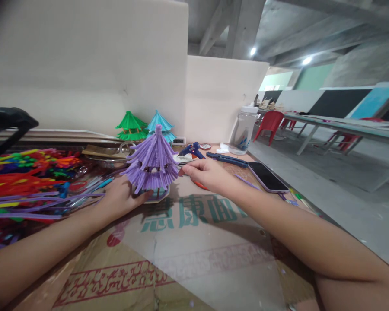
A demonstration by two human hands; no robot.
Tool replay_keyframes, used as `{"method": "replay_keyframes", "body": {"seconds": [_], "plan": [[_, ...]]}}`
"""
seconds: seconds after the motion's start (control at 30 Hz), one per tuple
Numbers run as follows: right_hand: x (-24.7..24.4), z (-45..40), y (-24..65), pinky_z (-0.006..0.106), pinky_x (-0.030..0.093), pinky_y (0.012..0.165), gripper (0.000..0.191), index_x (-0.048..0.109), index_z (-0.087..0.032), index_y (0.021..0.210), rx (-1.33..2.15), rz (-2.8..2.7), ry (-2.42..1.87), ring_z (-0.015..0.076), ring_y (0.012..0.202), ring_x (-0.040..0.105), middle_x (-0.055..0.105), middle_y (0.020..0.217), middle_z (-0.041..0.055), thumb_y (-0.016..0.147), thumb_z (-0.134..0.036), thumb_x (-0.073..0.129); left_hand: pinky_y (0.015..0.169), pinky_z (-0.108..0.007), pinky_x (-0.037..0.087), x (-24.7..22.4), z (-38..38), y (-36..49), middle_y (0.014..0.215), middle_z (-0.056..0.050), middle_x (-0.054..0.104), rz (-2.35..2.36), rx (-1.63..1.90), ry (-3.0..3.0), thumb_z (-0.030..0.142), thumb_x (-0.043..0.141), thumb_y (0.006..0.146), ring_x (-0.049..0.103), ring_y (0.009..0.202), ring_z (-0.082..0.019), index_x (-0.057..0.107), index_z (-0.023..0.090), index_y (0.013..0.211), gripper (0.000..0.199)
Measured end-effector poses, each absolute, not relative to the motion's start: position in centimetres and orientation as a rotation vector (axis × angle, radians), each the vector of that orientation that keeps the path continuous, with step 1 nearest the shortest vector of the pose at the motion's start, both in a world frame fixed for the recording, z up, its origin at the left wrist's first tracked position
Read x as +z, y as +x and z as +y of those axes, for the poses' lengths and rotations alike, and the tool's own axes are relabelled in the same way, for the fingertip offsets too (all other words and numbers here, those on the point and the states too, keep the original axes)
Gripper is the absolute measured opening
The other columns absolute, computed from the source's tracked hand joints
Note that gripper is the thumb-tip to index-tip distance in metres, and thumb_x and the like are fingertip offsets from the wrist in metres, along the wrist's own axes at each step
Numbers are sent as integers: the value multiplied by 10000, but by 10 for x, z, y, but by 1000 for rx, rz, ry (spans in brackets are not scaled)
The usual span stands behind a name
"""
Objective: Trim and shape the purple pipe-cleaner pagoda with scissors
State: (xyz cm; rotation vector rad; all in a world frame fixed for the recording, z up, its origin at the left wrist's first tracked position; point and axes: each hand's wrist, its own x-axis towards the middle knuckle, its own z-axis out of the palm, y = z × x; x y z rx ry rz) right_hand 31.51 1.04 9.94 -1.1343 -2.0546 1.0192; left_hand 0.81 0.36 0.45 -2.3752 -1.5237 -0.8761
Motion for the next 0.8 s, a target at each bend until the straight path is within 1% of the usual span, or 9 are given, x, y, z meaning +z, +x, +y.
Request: {"method": "replay_keyframes", "body": {"seconds": [0.07, 0.23, 0.37, 0.5, 0.53, 0.7, 0.8], "plan": [[101, 10, 315, 304, 224, 602, 457, 821, -133, 1039, 999, -2072, -1138, 132, 606, 310, 374, 636, -59, 1004, -563, 671, 925, -463, 609, 5, 4, 9, 1151, -155, 817, -1527, -872, -2380, 525, 684, 974, 785, 1092, -393, 751, 188, 1246, 439], [103, 10, 317, 307, 247, 614, 464, 823, -157, 1001, 939, -2099, -1146, 145, 648, 358, 444, 679, -28, 987, -595, 671, 935, -474, 613, 8, 3, 9, 1157, -152, 818, -1525, -887, -2398, 541, 687, 965, 783, 1104, -400, 753, 200, 1240, 443], [102, 12, 318, 315, 260, 625, 484, 829, -161, 999, 902, -2096, -1134, 153, 655, 365, 433, 682, -25, 980, -614, 661, 944, -469, 617, 9, 2, 9, 1155, -145, 818, -1503, -926, -2433, 510, 677, 974, 785, 1100, -389, 758, 208, 1210, 391], [100, 12, 316, 313, 293, 634, 465, 841, -156, 1004, 919, -2078, -1141, 161, 695, 416, 545, 741, 10, 975, -594, 687, 957, -466, 619, 8, 3, 9, 1169, -143, 819, -1483, -946, -2444, 505, 679, 974, 785, 1113, -385, 757, 204, 1239, 409], [100, 12, 316, 312, 293, 633, 456, 842, -153, 1003, 925, -2075, -1142, 159, 696, 415, 552, 747, 12, 974, -584, 697, 957, -473, 619, 8, 3, 9, 1171, -148, 819, -1486, -941, -2443, 517, 670, 979, 785, 1115, -390, 757, 199, 1244, 423], [98, 13, 316, 311, 243, 611, 479, 837, -140, 1028, 981, -2073, -1151, 144, 637, 342, 431, 655, -33, 985, -594, 690, 949, -509, 621, 6, 5, 8, 1156, -178, 819, -1530, -860, -2407, 581, 643, 984, 783, 1104, -413, 767, 181, 1228, 485], [97, 15, 317, 308, 227, 610, 517, 831, -147, 1048, 979, -2069, -1150, 146, 627, 340, 420, 641, -39, 988, -635, 670, 946, -523, 622, 7, 4, 8, 1129, -184, 821, -1568, -826, -2391, 583, 654, 978, 787, 1086, -421, 769, 175, 1207, 481]]}}
